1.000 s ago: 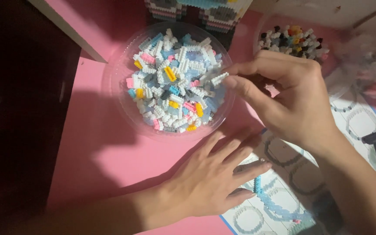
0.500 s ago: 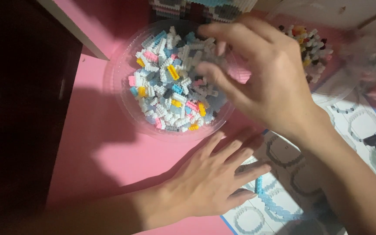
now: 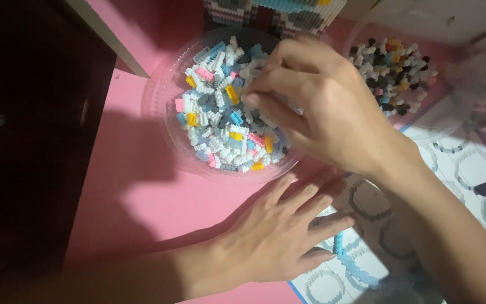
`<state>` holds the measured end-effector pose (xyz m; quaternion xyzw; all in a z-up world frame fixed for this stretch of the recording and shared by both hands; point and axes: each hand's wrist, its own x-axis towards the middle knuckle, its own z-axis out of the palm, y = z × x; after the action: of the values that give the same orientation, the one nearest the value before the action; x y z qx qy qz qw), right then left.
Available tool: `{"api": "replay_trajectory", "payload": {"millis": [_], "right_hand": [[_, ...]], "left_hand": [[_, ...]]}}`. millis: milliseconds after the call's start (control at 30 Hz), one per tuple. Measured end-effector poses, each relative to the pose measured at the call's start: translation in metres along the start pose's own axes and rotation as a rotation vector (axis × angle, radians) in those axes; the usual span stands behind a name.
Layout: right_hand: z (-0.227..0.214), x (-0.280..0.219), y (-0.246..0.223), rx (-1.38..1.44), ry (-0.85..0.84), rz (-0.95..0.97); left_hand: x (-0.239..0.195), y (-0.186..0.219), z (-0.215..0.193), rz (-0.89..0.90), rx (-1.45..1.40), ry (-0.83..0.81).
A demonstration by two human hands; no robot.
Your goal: Assembling a 3D pixel art model by placing small interlocking plastic blocks onto a template and tapping them with a small hammer.
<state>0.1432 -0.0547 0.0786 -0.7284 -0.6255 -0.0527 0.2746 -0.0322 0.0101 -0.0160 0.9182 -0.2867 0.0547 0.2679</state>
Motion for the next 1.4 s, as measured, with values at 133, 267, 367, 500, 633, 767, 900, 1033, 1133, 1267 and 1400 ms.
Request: {"api": "replay_trajectory", "payload": {"millis": [133,267,367,500,633,767,900,1033,1133,1267,1400], "right_hand": [[-0.007,0.002,-0.001,0.09,0.006,0.054],[-0.016,0.005,-0.014,0.543,0.033,0.486],[-0.016,0.007,-0.014,0.932,0.214,0.715],[-0.018,0.009,-0.005,1.465,0.34,0.862],[-0.023,0.014,-0.011,1.556,0.353,0.979],[-0.023,0.013,-0.014,1.552,0.277,0.926],[-0.024,0.017,-0.026,1.207,0.132,0.859],[-0.025,0.017,-0.033,0.856,-0.095,0.629],[-0.022,0.016,-0.034,0.573,-0.129,0.47],[-0.014,0.013,-0.025,0.191,-0.109,0.084],[0.005,0.004,-0.024,0.037,-0.113,-0.028]], "left_hand": [[-0.001,0.0,0.004,-0.002,0.0,0.008],[-0.003,-0.001,0.003,0.012,0.008,0.052],[-0.003,-0.001,0.003,0.014,0.022,0.073],[-0.003,-0.001,0.003,0.016,0.047,0.06],[-0.003,-0.001,0.003,0.01,0.013,0.04],[-0.002,-0.001,0.003,0.008,-0.013,0.04],[-0.003,0.0,0.008,-0.001,-0.03,0.046],[-0.003,0.001,0.011,-0.018,-0.033,-0.029],[-0.004,0.001,0.009,-0.02,-0.031,-0.027],[-0.002,0.001,0.011,-0.022,-0.039,-0.065],[-0.003,0.003,0.012,-0.035,0.001,0.016]]}}
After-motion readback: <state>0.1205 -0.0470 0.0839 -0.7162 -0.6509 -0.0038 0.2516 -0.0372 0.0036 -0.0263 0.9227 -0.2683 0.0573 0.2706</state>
